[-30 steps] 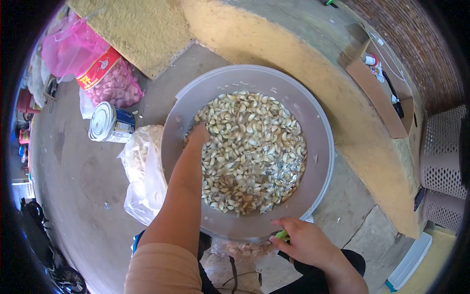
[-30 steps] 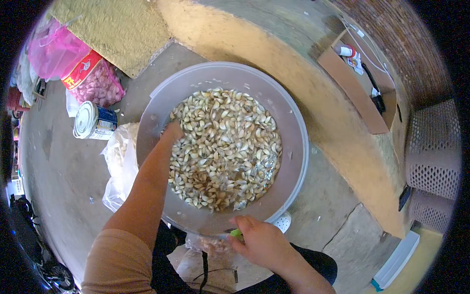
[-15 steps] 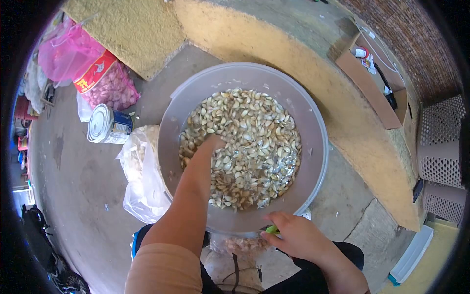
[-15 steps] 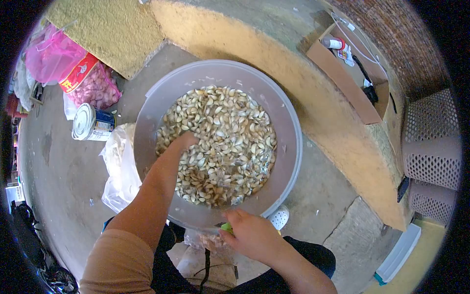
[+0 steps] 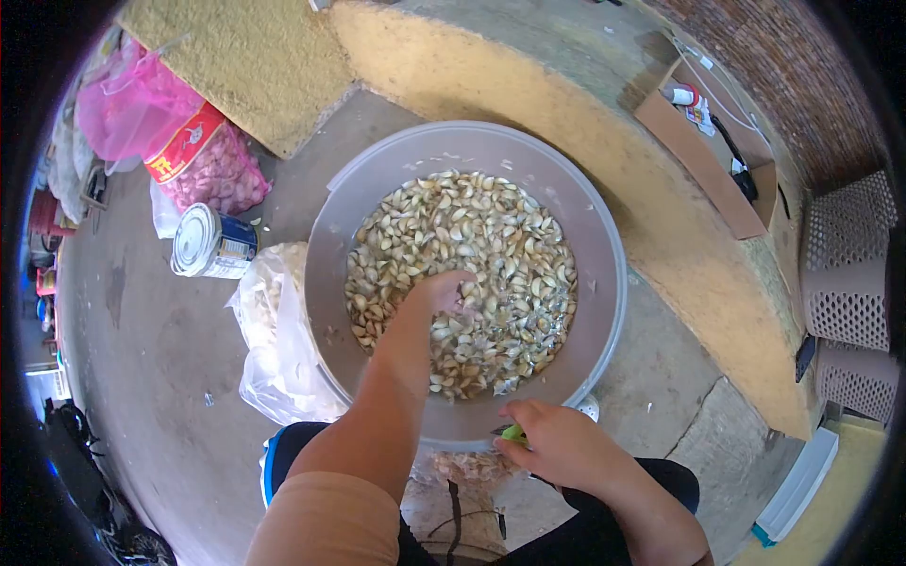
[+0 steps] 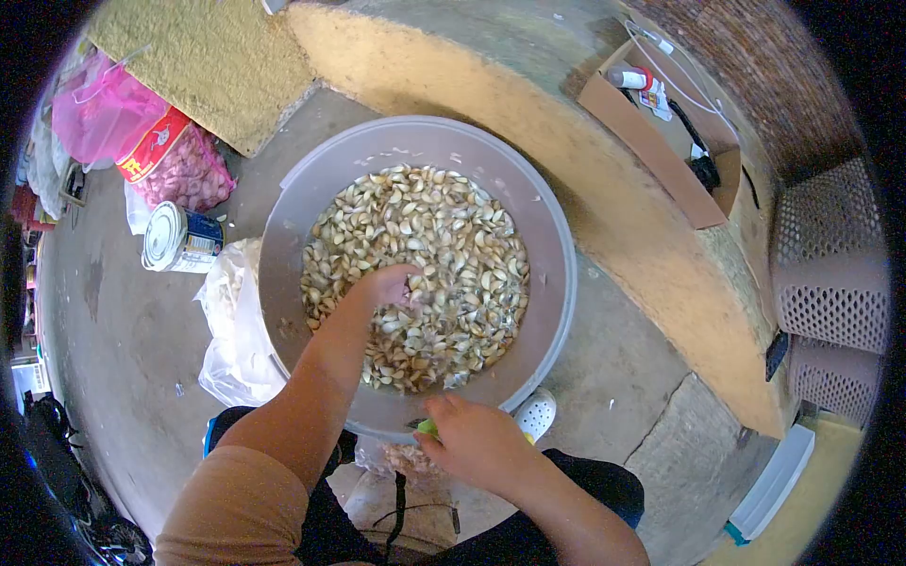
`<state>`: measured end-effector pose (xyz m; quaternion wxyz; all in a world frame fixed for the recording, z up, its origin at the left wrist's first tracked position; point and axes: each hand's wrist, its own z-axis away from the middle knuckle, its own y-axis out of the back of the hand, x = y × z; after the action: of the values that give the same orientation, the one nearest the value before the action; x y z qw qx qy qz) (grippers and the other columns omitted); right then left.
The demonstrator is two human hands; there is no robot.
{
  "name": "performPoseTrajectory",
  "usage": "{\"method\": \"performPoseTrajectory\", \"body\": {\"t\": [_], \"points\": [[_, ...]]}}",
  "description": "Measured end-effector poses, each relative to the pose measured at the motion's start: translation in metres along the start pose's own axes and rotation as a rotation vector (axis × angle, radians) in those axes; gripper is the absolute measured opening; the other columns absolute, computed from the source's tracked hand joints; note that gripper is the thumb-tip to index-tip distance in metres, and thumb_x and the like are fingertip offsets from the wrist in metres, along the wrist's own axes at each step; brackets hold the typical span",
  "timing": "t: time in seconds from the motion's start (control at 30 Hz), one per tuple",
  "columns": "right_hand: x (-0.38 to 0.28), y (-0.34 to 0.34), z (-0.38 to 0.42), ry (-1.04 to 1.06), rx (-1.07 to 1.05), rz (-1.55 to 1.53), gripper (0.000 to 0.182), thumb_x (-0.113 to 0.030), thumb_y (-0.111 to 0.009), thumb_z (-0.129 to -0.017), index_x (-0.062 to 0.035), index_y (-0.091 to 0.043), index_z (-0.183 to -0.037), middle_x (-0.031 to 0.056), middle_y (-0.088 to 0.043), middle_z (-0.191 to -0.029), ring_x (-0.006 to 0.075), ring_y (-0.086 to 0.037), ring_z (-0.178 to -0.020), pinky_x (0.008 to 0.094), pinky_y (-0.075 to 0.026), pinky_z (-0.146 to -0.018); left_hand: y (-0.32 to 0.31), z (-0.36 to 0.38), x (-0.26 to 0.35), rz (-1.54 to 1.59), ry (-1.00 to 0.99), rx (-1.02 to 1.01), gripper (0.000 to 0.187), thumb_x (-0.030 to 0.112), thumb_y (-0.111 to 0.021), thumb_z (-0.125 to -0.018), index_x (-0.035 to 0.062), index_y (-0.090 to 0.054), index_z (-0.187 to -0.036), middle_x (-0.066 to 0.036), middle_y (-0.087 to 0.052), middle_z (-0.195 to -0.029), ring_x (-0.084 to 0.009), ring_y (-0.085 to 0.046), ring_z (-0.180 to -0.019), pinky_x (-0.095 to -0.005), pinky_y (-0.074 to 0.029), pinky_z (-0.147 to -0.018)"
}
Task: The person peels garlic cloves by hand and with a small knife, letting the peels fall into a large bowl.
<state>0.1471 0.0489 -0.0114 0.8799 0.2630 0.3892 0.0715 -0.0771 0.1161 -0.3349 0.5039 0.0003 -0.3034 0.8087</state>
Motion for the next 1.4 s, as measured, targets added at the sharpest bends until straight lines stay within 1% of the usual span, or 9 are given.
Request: {"method": "performPoseTrajectory", "body": {"t": [0.13, 0.23, 0.43, 0.53, 0.7, 0.83, 1.0, 1.2, 1.4], "points": [[0.003, 0.0, 0.001, 0.001, -0.006, 0.031, 0.035, -0.029, -0.052, -0.079, 0.0004, -0.049, -0.098, 0.0173, -0.056, -0.084, 0.0327, -0.057, -0.075, 0.0394, -0.046, -0.066, -0.007, 0.011, 0.003, -0.178, -0.019, -0.076, 0.068, 0.014, -0.057, -0.074, 0.0082, -0.02, -0.132, -0.012, -0.031, -0.124, -0.0271, -0.037, -0.11, -0.0532, -0.036, -0.087], [0.004, 0.001, 0.002, 0.016, -0.01, 0.033, 0.035, -0.028, -0.05, -0.079, 0.0005, -0.047, -0.098, 0.0186, -0.055, -0.085, 0.0343, -0.058, -0.075, 0.043, -0.047, -0.064, -0.008, 0.013, 0.007, -0.32, -0.024, -0.019, 0.069, 0.013, -0.057, -0.074, 0.014, -0.02, -0.133, -0.01, -0.035, -0.123, -0.0261, -0.041, -0.107, -0.0502, -0.035, -0.087], [0.005, 0.002, -0.001, 0.001, -0.006, -0.013, 0.033, -0.025, -0.051, -0.077, 0.0005, -0.048, -0.099, 0.0208, -0.055, -0.088, 0.0346, -0.056, -0.082, 0.0426, -0.045, -0.07, -0.012, 0.015, 0.012, -0.37, -0.115, 0.094, 0.051, 0.005, -0.054, -0.071, 0.0088, -0.039, -0.12, -0.007, -0.045, -0.107, -0.0257, -0.049, -0.096, -0.043, -0.041, -0.082], [0.009, 0.006, -0.003, -0.007, 0.059, -0.036, 0.034, -0.025, -0.052, -0.077, 0.0007, -0.049, -0.099, 0.0207, -0.056, -0.088, 0.0342, -0.056, -0.083, 0.0411, -0.044, -0.072, -0.021, 0.025, 0.014, -0.233, -0.139, -0.011, 0.049, 0.001, -0.053, -0.073, 0.0038, -0.039, -0.12, -0.012, -0.04, -0.116, -0.028, -0.048, -0.1, -0.0391, -0.042, -0.084], [0.016, 0.028, -0.006, -0.181, 0.319, -0.068, 0.035, -0.024, -0.055, -0.076, 0.0005, -0.047, -0.1, 0.0215, -0.057, -0.083, 0.0343, -0.056, -0.081, 0.0392, -0.043, -0.07, -0.059, 0.053, 0.034, -0.067, -0.239, -0.289, 0.044, -0.005, -0.049, -0.069, 0.0003, -0.042, -0.111, -0.014, -0.045, -0.105, -0.0286, -0.051, -0.096, -0.0349, -0.045, -0.084], [0.044, 0.036, -0.011, -0.161, 0.545, -0.257, 0.027, -0.016, -0.056, -0.075, 0.0051, -0.047, -0.089, 0.0175, -0.056, -0.07, 0.029, -0.057, -0.064, 0.0375, -0.044, -0.06, -0.104, 0.093, 0.057, -0.102, -0.3, -0.512, 0.036, -0.007, -0.049, -0.07, 0.0004, -0.043, -0.105, -0.014, -0.047, -0.102, -0.0293, -0.052, -0.099, -0.0357, -0.045, -0.085], [0.058, 0.051, -0.014, -0.063, 0.68, -0.858, 0.025, -0.019, -0.06, -0.076, 0.0013, -0.05, -0.085, 0.0063, -0.054, -0.067, 0.0102, -0.049, -0.049, 0.0246, -0.04, -0.043, -0.158, 0.171, 0.066, -0.296, -0.432, -0.52, 0.023, 0.005, -0.054, -0.08, 0.0022, -0.045, -0.1, -0.009, -0.051, -0.096, -0.0234, -0.055, -0.095, -0.0301, -0.046, -0.082], [0.013, 0.058, 0.005, -0.113, 0.492, -1.159, 0.019, -0.019, -0.06, -0.078, -0.0033, -0.054, -0.087, -0.0001, -0.052, -0.065, 0.0061, -0.045, -0.047, 0.0217, -0.038, -0.042, -0.197, 0.247, 0.058, -0.546, -0.588, -0.446, 0.018, 0.007, -0.06, -0.077, 0.0028, -0.049, -0.091, -0.006, -0.052, -0.087, -0.017, -0.056, -0.082, -0.027, -0.048, -0.074], [0.004, 0.045, 0.009, 0.096, 0.379, -1.24, 0.016, -0.014, -0.063, -0.075, -0.0034, -0.055, -0.085, -0.0005, -0.052, -0.06, 0.0066, -0.046, -0.046, 0.0208, -0.038, -0.041, -0.198, 0.309, 0.032, -0.452, -0.661, -0.135, 0.017, 0.011, -0.058, -0.079, 0.0027, -0.05, -0.092, -0.005, -0.053, -0.087, -0.0145, -0.055, -0.08, -0.0266, -0.049, -0.068]]}}
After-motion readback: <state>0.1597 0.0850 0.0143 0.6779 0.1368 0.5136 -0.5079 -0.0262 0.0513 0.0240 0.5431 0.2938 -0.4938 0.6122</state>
